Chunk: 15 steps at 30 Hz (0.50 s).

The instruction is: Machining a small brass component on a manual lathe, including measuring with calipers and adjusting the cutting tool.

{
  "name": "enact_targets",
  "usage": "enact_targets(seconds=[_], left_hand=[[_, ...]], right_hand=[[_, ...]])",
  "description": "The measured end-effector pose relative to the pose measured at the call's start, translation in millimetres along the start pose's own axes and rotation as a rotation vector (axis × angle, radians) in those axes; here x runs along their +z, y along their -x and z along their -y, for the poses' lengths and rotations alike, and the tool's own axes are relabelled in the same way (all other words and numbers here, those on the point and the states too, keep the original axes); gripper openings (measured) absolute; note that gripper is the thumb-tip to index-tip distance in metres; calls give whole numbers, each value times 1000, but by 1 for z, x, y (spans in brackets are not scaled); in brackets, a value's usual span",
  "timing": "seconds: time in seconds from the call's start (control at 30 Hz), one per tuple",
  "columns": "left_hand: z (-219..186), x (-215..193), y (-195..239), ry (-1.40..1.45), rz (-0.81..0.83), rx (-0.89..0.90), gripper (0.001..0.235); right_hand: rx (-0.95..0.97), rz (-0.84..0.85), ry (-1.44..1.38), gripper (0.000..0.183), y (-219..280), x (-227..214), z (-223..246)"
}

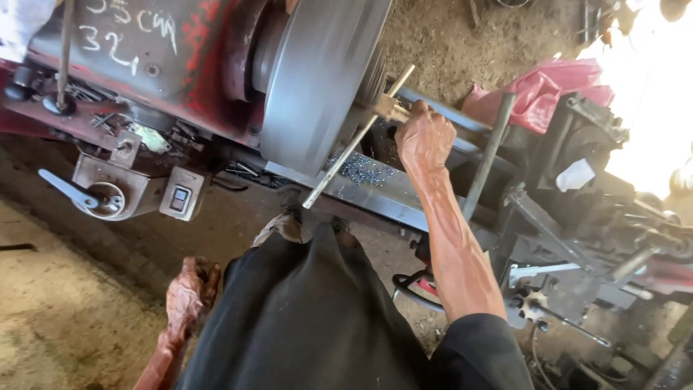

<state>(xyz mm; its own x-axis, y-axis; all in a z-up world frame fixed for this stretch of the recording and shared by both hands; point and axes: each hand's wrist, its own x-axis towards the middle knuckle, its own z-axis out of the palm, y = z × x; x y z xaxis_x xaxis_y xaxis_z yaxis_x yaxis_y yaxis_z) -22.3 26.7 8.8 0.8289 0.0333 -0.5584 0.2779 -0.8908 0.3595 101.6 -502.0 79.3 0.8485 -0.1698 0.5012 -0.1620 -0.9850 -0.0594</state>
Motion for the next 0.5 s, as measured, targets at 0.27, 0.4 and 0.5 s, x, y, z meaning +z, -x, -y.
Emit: enact_targets(seconds=[0.27,0.4,0.5], left_hand=[[-9,-22,-11,-128,126,21,41],[-30,-31,-14,-187,214,-12,47],[-29,-30,-20,-169,224,22,51]], right_hand=[[152,319,12,21,-14,-7,3],[162,340,-67,18,-8,3,-5],[88,319,-41,14,-7,0,-6]])
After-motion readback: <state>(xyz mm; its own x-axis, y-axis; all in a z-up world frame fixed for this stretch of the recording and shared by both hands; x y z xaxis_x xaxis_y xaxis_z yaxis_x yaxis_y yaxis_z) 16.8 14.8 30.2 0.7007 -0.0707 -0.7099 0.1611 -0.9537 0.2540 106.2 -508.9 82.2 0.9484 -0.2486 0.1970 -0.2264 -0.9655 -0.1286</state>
